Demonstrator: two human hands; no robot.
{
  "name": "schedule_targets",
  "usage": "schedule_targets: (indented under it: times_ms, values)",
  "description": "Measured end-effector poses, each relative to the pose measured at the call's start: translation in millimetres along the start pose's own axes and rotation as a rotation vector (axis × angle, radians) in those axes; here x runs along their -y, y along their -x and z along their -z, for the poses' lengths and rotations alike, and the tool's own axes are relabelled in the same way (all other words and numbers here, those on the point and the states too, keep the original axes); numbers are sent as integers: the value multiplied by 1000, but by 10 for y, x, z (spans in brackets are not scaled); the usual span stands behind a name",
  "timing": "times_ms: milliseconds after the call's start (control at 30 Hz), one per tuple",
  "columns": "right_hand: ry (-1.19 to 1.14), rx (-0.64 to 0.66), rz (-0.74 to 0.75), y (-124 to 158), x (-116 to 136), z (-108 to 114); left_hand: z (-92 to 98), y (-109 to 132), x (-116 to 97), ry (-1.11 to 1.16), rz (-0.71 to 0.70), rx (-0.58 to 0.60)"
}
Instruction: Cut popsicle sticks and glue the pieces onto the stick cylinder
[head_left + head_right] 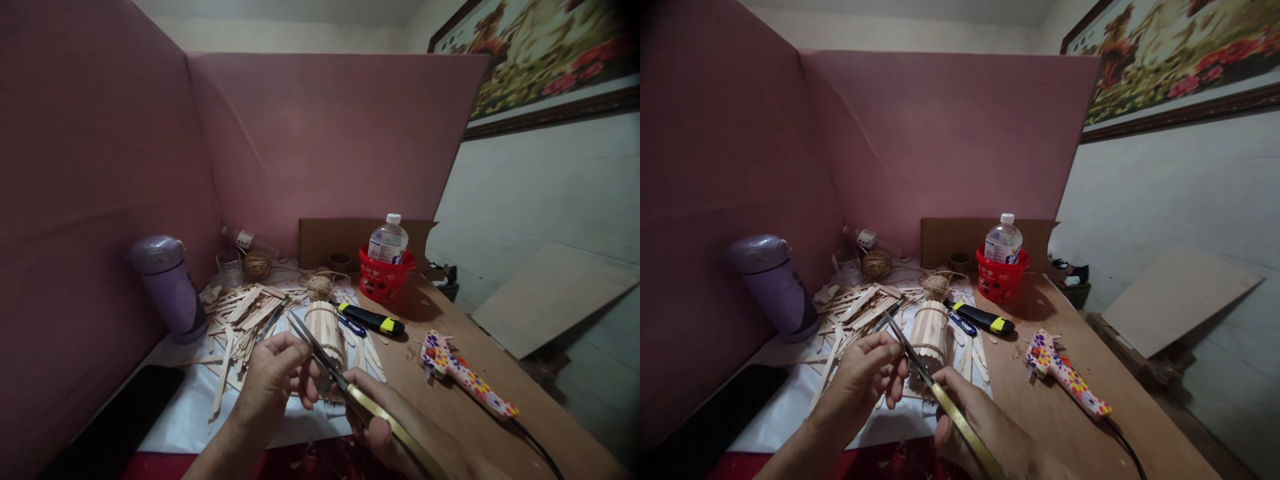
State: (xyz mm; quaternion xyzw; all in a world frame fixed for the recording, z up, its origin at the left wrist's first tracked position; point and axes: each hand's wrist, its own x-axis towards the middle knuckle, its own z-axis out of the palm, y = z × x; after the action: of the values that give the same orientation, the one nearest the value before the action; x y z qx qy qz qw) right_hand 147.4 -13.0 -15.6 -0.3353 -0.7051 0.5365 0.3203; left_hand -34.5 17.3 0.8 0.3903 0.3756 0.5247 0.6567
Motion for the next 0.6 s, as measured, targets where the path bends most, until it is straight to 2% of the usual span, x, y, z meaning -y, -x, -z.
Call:
schedule_targets:
  times_ms: [300,600]
  values:
    - [11,-32,-19,4,143,-2,-12,-16,-1,-14,-2,-9]
    - [-20,-16,-12,-15,-15,-51,9,-19,-6,-20,2,13]
